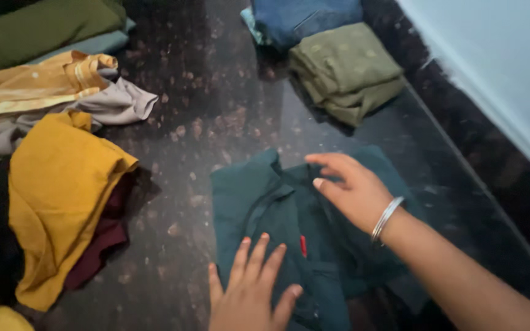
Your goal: The person folds a patterned green cloth and then a dark green shirt on a dark tiled floor. They smooth and align the items, fold them into compact rectangles, and place them on a growing stack of folded clothes.
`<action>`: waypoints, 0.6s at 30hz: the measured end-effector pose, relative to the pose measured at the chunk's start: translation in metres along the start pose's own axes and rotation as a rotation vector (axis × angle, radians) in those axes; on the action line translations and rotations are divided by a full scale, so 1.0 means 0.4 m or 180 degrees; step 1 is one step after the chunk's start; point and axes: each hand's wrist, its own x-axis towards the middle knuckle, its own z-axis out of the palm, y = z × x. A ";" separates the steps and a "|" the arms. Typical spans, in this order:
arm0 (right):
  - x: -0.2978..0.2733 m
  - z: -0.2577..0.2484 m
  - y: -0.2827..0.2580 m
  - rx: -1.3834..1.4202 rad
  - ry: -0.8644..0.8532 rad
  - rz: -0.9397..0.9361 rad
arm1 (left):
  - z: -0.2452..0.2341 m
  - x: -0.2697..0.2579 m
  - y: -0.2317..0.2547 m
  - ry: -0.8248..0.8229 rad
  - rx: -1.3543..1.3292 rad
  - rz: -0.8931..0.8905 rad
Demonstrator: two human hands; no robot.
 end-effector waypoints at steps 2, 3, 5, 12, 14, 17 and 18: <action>-0.038 -0.052 -0.008 -0.0630 0.0173 -0.0218 | -0.031 -0.016 0.027 0.0186 -0.0102 0.0014; -0.066 -0.076 -0.015 -0.0894 0.0128 -0.0480 | -0.043 -0.024 0.040 0.0291 -0.0146 0.0015; -0.134 -0.096 -0.029 -0.1410 -0.0240 -0.0462 | -0.047 -0.047 0.086 0.0929 -0.0227 0.0648; -0.262 -0.039 -0.035 -0.2620 -0.1092 0.0350 | -0.023 -0.066 0.099 0.0718 0.0189 0.0589; -0.255 -0.028 -0.028 -0.2406 -0.0894 0.0208 | -0.022 -0.084 0.040 0.1715 -0.2032 -0.0311; -0.255 -0.042 -0.016 -0.1996 -0.0580 -0.0012 | -0.043 -0.131 -0.126 0.2539 -0.2502 -0.2289; -0.256 -0.052 -0.015 -0.1888 -0.0572 0.0111 | -0.058 -0.158 -0.193 0.2846 -0.2656 -0.2765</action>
